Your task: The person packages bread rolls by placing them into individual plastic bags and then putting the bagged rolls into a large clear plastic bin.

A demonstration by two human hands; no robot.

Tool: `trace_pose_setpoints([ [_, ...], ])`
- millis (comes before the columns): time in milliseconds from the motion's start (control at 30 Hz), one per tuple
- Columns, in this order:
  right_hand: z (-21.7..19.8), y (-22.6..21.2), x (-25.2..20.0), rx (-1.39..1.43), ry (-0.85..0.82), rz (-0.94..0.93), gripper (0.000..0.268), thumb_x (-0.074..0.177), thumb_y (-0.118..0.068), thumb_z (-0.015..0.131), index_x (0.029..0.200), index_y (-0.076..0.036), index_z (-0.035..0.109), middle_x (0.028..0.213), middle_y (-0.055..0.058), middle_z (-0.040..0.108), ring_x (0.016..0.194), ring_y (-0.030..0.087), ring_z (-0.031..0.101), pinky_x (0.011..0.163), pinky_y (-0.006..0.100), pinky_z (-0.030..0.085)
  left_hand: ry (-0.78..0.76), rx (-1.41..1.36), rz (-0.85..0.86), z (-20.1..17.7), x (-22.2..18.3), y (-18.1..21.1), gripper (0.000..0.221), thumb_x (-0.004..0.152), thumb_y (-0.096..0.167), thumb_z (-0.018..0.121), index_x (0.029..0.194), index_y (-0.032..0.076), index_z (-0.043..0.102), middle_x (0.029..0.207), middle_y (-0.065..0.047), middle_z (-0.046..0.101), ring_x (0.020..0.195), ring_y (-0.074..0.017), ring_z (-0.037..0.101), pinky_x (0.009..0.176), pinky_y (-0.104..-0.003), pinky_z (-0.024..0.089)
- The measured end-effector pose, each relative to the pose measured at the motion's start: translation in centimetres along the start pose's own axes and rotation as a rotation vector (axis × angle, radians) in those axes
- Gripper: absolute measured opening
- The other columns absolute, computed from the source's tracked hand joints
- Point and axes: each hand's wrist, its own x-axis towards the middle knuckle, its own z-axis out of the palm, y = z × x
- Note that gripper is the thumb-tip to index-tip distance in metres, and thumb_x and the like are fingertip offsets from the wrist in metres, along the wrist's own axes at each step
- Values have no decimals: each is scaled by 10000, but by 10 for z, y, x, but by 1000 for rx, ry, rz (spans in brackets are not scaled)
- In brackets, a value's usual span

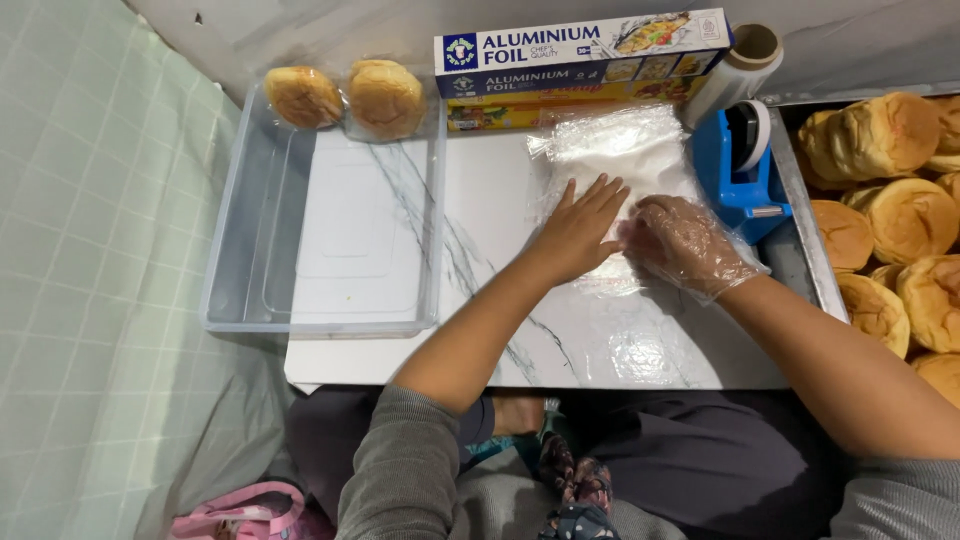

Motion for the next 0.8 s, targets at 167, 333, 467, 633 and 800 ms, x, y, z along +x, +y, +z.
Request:
trace_pose_setpoints([
  [167,6,8,1,60,30,-33,477,841,-231,767,1277,-96,631,1273,141,689,1232,336,649,1046,468,527,-40,-108,-18,-6,-9,-5,874,913,522,738,1587,124,348,1629,-165,390,1559,-350,281,1279,-624,93],
  [333,2,11,-2,136,113,-48,306,885,-210,773,1173,-113,744,1177,105,744,1155,297,695,1009,416,556,-62,-69,-15,-7,-12,-1,694,959,490,687,1522,151,465,1632,-171,376,1564,-354,258,1280,-619,87],
  [467,5,10,-1,141,173,-61,217,919,-214,770,1112,-116,783,1148,87,764,1129,274,707,983,392,571,-65,-59,-22,-6,-13,-1,633,989,469,655,1522,176,479,1633,-183,373,1568,-352,249,1283,-611,77],
  [633,-6,7,-4,178,207,-54,162,926,-180,761,1065,-102,793,1111,95,772,1109,286,714,969,400,576,-43,-90,-16,-3,-14,-3,544,1047,456,557,1513,184,495,1627,-188,383,1566,-345,256,1281,-603,76],
  [800,-13,4,-5,184,210,-27,87,909,-127,766,980,-94,804,1032,92,781,1050,284,731,947,397,581,-40,-84,-15,-3,-14,-3,571,1059,560,453,1506,210,507,1626,-186,387,1565,-341,263,1281,-600,86],
])
